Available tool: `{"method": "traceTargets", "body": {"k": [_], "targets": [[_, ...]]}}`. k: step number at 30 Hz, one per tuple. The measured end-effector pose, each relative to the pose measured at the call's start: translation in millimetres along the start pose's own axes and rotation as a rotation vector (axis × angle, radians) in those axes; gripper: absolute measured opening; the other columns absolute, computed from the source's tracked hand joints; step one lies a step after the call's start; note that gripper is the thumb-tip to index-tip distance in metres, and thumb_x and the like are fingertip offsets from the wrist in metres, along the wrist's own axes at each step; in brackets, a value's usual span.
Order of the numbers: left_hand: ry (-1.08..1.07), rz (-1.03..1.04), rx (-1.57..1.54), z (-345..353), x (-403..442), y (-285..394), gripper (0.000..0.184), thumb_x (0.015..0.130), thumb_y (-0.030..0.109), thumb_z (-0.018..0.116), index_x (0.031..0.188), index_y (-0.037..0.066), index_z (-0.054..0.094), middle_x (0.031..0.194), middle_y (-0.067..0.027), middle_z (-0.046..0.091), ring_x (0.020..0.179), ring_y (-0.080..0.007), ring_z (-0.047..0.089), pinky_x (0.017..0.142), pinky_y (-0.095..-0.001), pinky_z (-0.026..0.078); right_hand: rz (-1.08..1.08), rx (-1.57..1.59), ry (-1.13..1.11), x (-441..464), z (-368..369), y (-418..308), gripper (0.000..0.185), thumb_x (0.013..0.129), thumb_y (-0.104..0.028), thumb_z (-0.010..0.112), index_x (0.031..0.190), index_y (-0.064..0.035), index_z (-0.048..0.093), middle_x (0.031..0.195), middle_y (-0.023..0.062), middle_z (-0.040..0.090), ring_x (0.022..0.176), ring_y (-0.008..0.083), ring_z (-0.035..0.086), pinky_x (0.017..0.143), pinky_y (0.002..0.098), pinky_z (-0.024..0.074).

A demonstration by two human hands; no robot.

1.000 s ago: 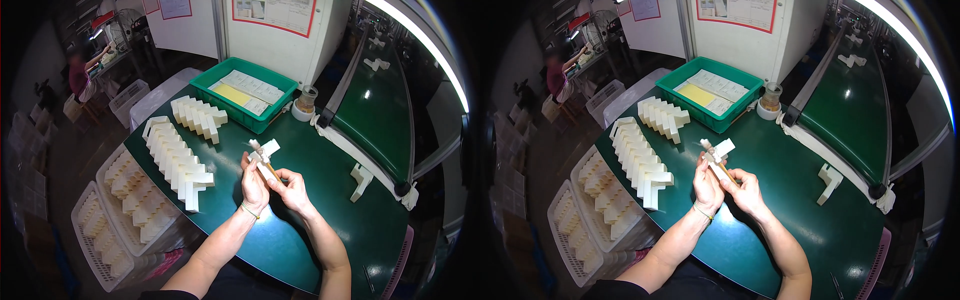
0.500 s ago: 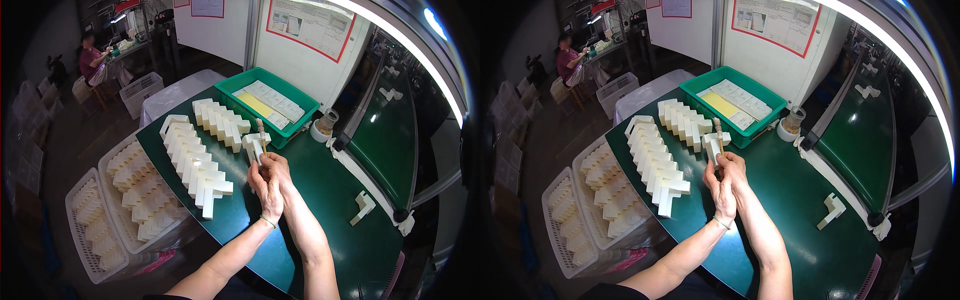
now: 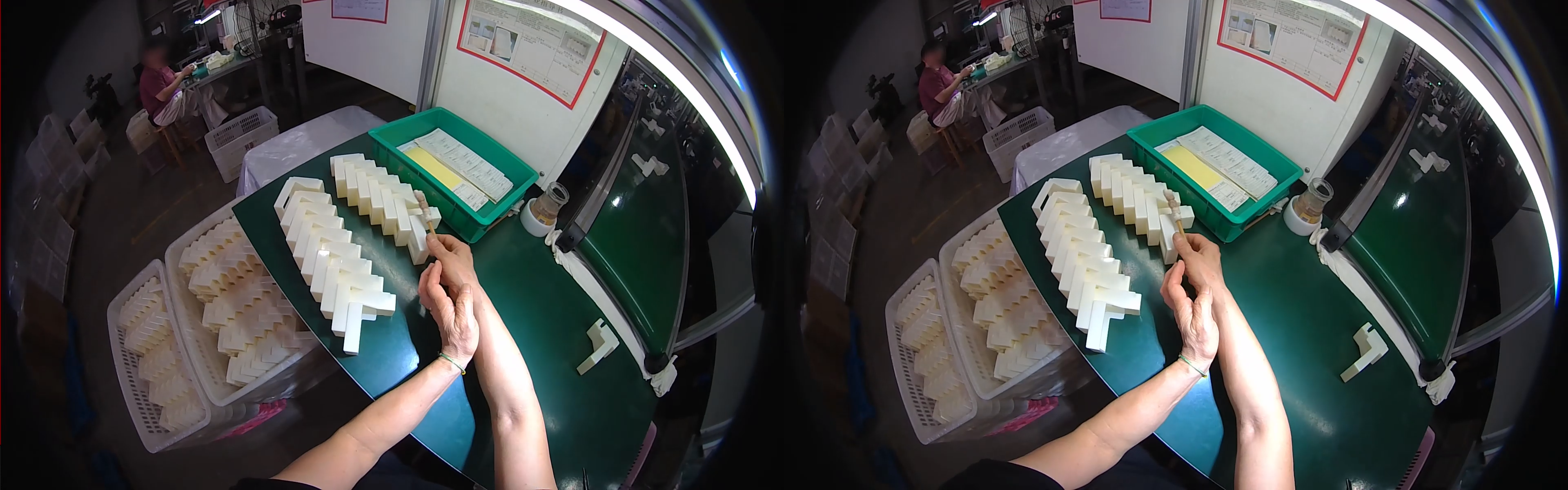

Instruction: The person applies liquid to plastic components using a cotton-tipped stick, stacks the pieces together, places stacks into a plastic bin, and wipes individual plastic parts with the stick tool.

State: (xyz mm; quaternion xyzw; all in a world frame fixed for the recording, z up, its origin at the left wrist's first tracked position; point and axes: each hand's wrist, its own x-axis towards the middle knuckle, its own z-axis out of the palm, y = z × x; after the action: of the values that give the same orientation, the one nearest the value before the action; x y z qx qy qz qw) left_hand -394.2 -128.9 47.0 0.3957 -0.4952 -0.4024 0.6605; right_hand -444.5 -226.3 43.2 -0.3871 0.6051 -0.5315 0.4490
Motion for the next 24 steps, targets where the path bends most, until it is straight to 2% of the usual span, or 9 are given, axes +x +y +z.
{"method": "traceTargets", "body": {"k": [4,6,7,11,14,16,18,22,24], "targets": [[-0.004,-0.031,0.02,0,0,7,0.056,0.093,0.029,0.051,0.135,-0.001,0.027,0.138,-0.0224,0.023,0.128,-0.0332,0.023,0.106,-0.0454,0.021,-0.101,-0.116,0.121,-36,-28,-15,0.032,0.085,-0.026,0.068,0.097,0.004,0.066,0.078,0.0023,0.062,0.066,0.0077,0.049,0.058,0.0245,0.0404],[0.027,0.107,0.064,-1,1,10,0.054,0.092,0.027,0.052,0.133,-0.002,0.031,0.137,-0.0228,0.025,0.127,-0.0327,0.024,0.106,-0.0458,0.021,-0.115,-0.088,0.095,-51,-40,-18,0.03,0.084,-0.024,0.068,0.095,0.0039,0.066,0.075,0.0011,0.06,0.064,0.0064,0.047,0.056,0.0235,0.0388],[0.044,0.17,0.075,-1,1,18,0.05,0.089,0.021,0.053,0.13,-0.002,0.034,0.135,-0.0186,0.028,0.128,-0.0298,0.027,0.108,-0.0424,0.019,-0.059,-0.074,0.075,-61,-41,-23,0.029,0.084,-0.023,0.068,0.093,0.0041,0.066,0.072,0.0003,0.059,0.063,0.0056,0.046,0.055,0.0222,0.0372],[0.069,0.357,-0.208,-23,-9,56,0.055,0.073,0.003,0.056,0.124,-0.003,0.039,0.136,-0.0209,0.028,0.129,-0.0294,0.025,0.109,-0.0422,0.016,0.044,-0.054,-0.053,-107,-29,-23,0.023,0.082,-0.022,0.07,0.088,-0.0001,0.066,0.067,0.0006,0.057,0.056,0.006,0.045,0.049,0.0225,0.0355],[0.039,0.532,-0.269,-64,-21,83,0.054,0.07,0.005,0.054,0.122,-0.002,0.04,0.134,-0.0221,0.03,0.129,-0.0295,0.026,0.11,-0.0469,0.016,0.072,0.064,-0.256,-137,-1,-6,0.026,0.081,-0.025,0.072,0.085,0.0,0.066,0.068,0.0005,0.059,0.061,0.0068,0.047,0.053,0.0238,0.0382],[-0.006,0.636,-0.142,-96,-18,85,0.052,0.07,0.007,0.055,0.12,-0.001,0.04,0.132,-0.0226,0.031,0.127,-0.03,0.028,0.111,-0.0461,0.017,0.123,0.048,-0.333,-150,26,-4,0.027,0.081,-0.026,0.072,0.085,0.0005,0.066,0.069,0.0002,0.059,0.063,0.0071,0.048,0.056,0.0242,0.0391],[0.037,0.571,-0.054,-122,-17,79,0.05,0.072,0.007,0.054,0.119,0.0,0.041,0.131,-0.0213,0.033,0.124,-0.0292,0.031,0.11,-0.0456,0.018,0.062,0.066,-0.366,-157,52,-4,0.025,0.081,-0.024,0.072,0.084,0.001,0.065,0.069,0.0013,0.059,0.063,0.0077,0.047,0.057,0.0244,0.0387],[0.093,0.414,0.03,-167,-9,63,0.038,0.074,0.004,0.056,0.111,0.002,0.046,0.126,-0.0167,0.038,0.118,-0.0267,0.035,0.105,-0.0419,0.022,0.243,0.141,-0.373,-157,76,-3,0.017,0.084,-0.017,0.067,0.08,-0.0005,0.064,0.067,0.0002,0.057,0.057,0.0065,0.043,0.049,0.0246,0.0319],[0.073,0.358,0.063,-195,-10,52,0.035,0.074,0.003,0.055,0.108,0.002,0.047,0.124,-0.0162,0.04,0.118,-0.0261,0.036,0.105,-0.0403,0.024,0.238,0.133,-0.351,-164,67,-9,0.016,0.085,-0.018,0.065,0.083,-0.0019,0.063,0.063,-0.0015,0.053,0.053,0.0058,0.04,0.046,0.0243,0.0293]]}}
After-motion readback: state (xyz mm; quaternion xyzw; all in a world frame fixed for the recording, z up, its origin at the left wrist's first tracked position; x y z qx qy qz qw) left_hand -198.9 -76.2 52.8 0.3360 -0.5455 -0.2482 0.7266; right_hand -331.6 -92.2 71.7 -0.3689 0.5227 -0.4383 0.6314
